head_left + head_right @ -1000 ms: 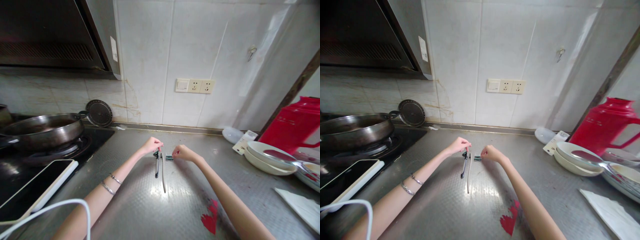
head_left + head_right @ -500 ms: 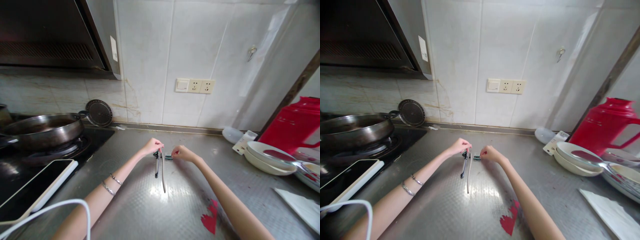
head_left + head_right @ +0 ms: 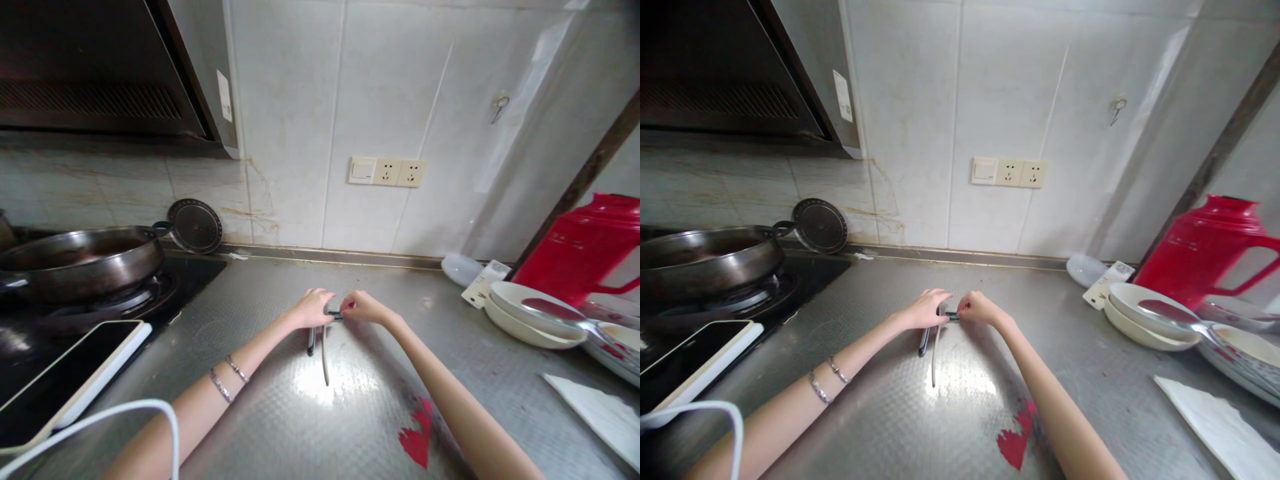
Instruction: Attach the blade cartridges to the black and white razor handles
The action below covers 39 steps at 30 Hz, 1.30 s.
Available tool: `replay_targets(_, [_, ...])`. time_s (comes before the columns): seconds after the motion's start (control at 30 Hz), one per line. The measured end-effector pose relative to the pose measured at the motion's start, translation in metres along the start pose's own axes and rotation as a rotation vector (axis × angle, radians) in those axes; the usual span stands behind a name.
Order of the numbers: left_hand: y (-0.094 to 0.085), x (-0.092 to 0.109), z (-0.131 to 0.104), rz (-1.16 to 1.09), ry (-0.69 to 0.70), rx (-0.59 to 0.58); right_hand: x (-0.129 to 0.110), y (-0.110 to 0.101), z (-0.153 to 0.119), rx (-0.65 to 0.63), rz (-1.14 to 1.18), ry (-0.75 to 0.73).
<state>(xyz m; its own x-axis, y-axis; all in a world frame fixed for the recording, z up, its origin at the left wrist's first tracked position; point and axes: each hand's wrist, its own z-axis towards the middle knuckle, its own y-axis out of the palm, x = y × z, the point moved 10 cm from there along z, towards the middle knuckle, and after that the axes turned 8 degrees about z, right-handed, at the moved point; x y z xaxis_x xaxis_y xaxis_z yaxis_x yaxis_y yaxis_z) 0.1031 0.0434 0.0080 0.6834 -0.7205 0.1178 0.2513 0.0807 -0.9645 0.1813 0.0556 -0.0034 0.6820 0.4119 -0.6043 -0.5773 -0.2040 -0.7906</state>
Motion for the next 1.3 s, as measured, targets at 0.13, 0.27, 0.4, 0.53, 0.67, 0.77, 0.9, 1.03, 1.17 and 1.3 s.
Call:
replay_targets(0.13, [0.009, 0.003, 0.001, 0.000, 0.014, -0.040, 0.001, 0.002, -0.001, -0.014, 0.000, 0.033])
replay_targets(0.27, [0.013, 0.000, 0.002, -0.033, -0.002, -0.045, 0.004, 0.002, -0.001, -0.012, 0.020, 0.058])
replay_targets(0.4, [0.014, -0.001, 0.003, -0.032, 0.004, -0.029, 0.010, 0.005, -0.002, -0.038, 0.075, 0.089])
replay_targets(0.53, [0.014, -0.002, 0.004, -0.028, 0.005, -0.014, 0.016, 0.005, -0.003, -0.047, 0.105, 0.121])
replay_targets(0.67, [0.013, -0.002, 0.004, -0.027, 0.003, -0.009, 0.015, -0.001, -0.004, -0.021, 0.116, 0.119])
replay_targets(0.77, [0.013, -0.002, 0.004, -0.029, -0.006, -0.012, 0.009, -0.004, -0.003, 0.004, 0.096, 0.082])
replay_targets(0.9, [0.014, -0.003, 0.004, -0.035, -0.006, -0.002, 0.007, -0.002, -0.001, 0.009, 0.065, 0.057])
replay_targets(1.03, [0.014, -0.003, 0.004, -0.018, -0.002, 0.010, 0.007, 0.001, 0.002, 0.014, 0.018, 0.012])
replay_targets(1.17, [0.015, -0.004, 0.004, -0.009, -0.014, 0.000, 0.005, 0.001, 0.002, 0.008, -0.013, -0.008])
replay_targets(1.3, [0.014, -0.003, 0.003, -0.033, -0.024, -0.003, 0.000, -0.003, 0.000, 0.029, -0.008, -0.007])
